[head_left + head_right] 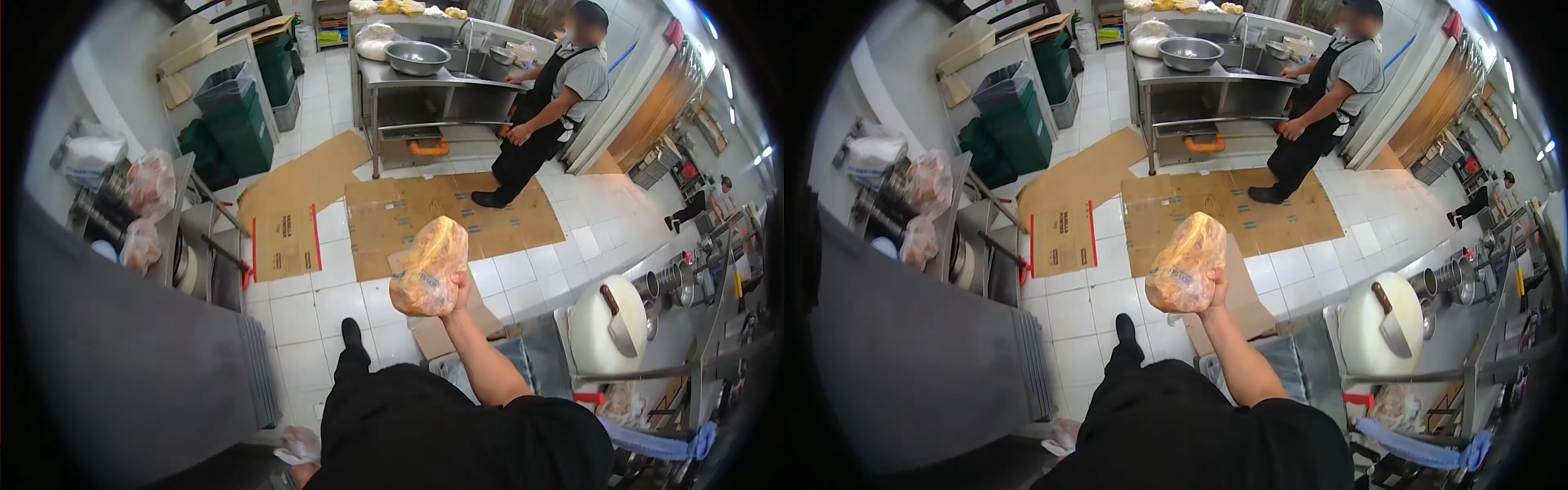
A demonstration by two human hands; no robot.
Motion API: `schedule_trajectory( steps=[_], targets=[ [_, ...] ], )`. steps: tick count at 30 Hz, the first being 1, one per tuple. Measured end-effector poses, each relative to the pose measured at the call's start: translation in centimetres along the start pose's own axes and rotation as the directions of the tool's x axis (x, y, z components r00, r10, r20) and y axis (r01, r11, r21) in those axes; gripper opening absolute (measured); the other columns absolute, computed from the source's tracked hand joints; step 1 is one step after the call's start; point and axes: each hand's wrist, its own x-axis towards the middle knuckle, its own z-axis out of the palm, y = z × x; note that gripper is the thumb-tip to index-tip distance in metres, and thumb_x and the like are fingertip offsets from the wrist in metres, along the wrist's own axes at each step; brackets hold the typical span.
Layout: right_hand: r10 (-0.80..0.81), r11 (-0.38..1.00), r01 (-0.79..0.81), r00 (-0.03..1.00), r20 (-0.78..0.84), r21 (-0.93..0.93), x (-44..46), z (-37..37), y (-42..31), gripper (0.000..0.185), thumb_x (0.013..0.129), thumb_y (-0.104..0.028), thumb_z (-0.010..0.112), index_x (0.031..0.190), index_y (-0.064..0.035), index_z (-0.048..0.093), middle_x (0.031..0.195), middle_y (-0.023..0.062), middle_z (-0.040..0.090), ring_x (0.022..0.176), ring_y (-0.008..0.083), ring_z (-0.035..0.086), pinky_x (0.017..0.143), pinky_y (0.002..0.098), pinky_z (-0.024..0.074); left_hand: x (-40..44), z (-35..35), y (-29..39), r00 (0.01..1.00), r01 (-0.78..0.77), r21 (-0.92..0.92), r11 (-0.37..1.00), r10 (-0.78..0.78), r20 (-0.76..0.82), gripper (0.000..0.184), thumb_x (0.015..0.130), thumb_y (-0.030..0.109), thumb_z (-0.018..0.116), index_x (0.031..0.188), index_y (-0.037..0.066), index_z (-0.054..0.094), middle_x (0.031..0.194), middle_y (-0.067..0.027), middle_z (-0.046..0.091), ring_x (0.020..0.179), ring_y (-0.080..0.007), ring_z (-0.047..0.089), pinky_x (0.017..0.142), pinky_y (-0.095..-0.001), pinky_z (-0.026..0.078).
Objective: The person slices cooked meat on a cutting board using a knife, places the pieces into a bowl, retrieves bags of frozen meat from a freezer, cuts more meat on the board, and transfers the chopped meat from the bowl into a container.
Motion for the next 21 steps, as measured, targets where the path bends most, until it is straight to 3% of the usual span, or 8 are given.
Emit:
schedule_trajectory(
  steps=[6, 9, 12, 15, 17, 18, 19, 21],
  targets=[
    [-0.07, 0.991, 0.065, 0.997, 0.04, 0.113, 12.3, -0.1, -4.3, 0.091, 0.071, -0.033, 0.066, 0.153, 0.0001, 0.045, 0.14, 0.0226, 0.062, 0.125, 0.0435, 0.063, 0.109, 0.0576, 0.0537, 15.7, 3.7, 17.2, 0.978, -0.199, 0.154, 0.968, 0.186, 0.093, 0.035, 0.073, 0.005, 0.063, 0.1, -0.014, 0.074, 0.09, -0.0284, 0.077, 0.093, -0.0399, 0.078, 0.082, -0.0503, 0.056],
    [-0.16, 0.987, 0.162, 0.982, -0.104, 0.011, 17.1, -0.5, -7.5, 0.09, 0.072, -0.031, 0.066, 0.153, 0.0013, 0.045, 0.139, 0.0231, 0.063, 0.122, 0.0436, 0.065, 0.108, 0.0571, 0.0543, 22.1, 6.8, 32.0, 0.977, -0.138, 0.188, 0.972, 0.102, 0.19, 0.036, 0.08, 0.015, 0.071, 0.102, -0.013, 0.074, 0.09, -0.028, 0.077, 0.093, -0.0375, 0.078, 0.08, -0.0489, 0.056],
    [-0.261, 0.965, 0.253, 0.947, -0.185, -0.063, 19.8, -2.2, -9.8, 0.087, 0.074, -0.025, 0.065, 0.153, 0.0039, 0.044, 0.137, 0.0242, 0.064, 0.119, 0.0432, 0.066, 0.106, 0.0563, 0.0557, 25.4, 11.1, 45.9, 0.917, -0.228, 0.152, 0.962, 0.159, 0.365, 0.063, 0.087, 0.049, 0.082, 0.112, -0.009, 0.074, 0.097, -0.0224, 0.077, 0.091, -0.0306, 0.075, 0.079, -0.0433, 0.056],
    [-0.227, 0.974, 0.208, 0.929, -0.293, -0.095, 22.5, -4.9, -12.6, 0.084, 0.076, -0.022, 0.062, 0.153, 0.0049, 0.043, 0.139, 0.0256, 0.063, 0.123, 0.0432, 0.065, 0.107, 0.0556, 0.0559, 30.0, 19.8, 56.3, 0.795, -0.452, 0.085, 0.888, 0.358, 0.49, 0.054, 0.095, 0.038, 0.077, 0.129, -0.004, 0.069, 0.114, -0.0151, 0.076, 0.098, -0.0287, 0.071, 0.086, -0.0409, 0.055],
    [-0.217, 0.976, 0.188, 0.897, -0.385, -0.113, 26.2, -5.0, -14.1, 0.083, 0.077, -0.021, 0.061, 0.154, 0.0047, 0.042, 0.14, 0.0258, 0.062, 0.124, 0.0434, 0.065, 0.108, 0.0554, 0.0556, 32.3, 28.4, 68.2, 0.662, -0.52, -0.232, 0.822, 0.559, 0.499, 0.047, 0.093, 0.026, 0.075, 0.129, -0.003, 0.069, 0.115, -0.0177, 0.076, 0.101, -0.0295, 0.071, 0.088, -0.0406, 0.056],
    [-0.2, 0.978, 0.145, 0.859, -0.472, -0.15, 26.8, -5.1, -14.6, 0.082, 0.078, -0.02, 0.06, 0.154, 0.0046, 0.042, 0.142, 0.026, 0.061, 0.126, 0.0435, 0.064, 0.109, 0.0552, 0.0552, 28.3, 27.0, 74.5, 0.718, -0.554, 0.027, 0.832, 0.462, 0.52, 0.048, 0.085, 0.011, 0.07, 0.13, -0.005, 0.067, 0.117, -0.0165, 0.075, 0.102, -0.027, 0.07, 0.087, -0.0398, 0.056],
    [-0.21, 0.975, 0.145, 0.845, -0.492, -0.167, 28.6, -5.4, -15.0, 0.083, 0.074, -0.02, 0.062, 0.151, 0.004, 0.046, 0.137, 0.0246, 0.065, 0.123, 0.0448, 0.065, 0.11, 0.0562, 0.0537, 28.9, 29.6, 78.0, 0.666, -0.549, -0.134, 0.825, 0.529, 0.527, 0.035, 0.091, 0.016, 0.07, 0.123, 0.0, 0.071, 0.103, -0.0098, 0.075, 0.094, -0.0227, 0.071, 0.077, -0.0382, 0.057],
    [-0.222, 0.973, 0.156, 0.836, -0.501, -0.171, 32.8, -7.9, -15.5, 0.083, 0.074, -0.02, 0.062, 0.151, 0.0039, 0.046, 0.138, 0.0245, 0.064, 0.124, 0.0449, 0.065, 0.11, 0.0561, 0.0535, 29.0, 33.5, 86.1, 0.664, -0.551, -0.199, 0.811, 0.57, 0.485, 0.038, 0.078, 0.0, 0.065, 0.116, -0.002, 0.072, 0.101, -0.0083, 0.073, 0.092, -0.0213, 0.07, 0.073, -0.0371, 0.055]
  ],
)
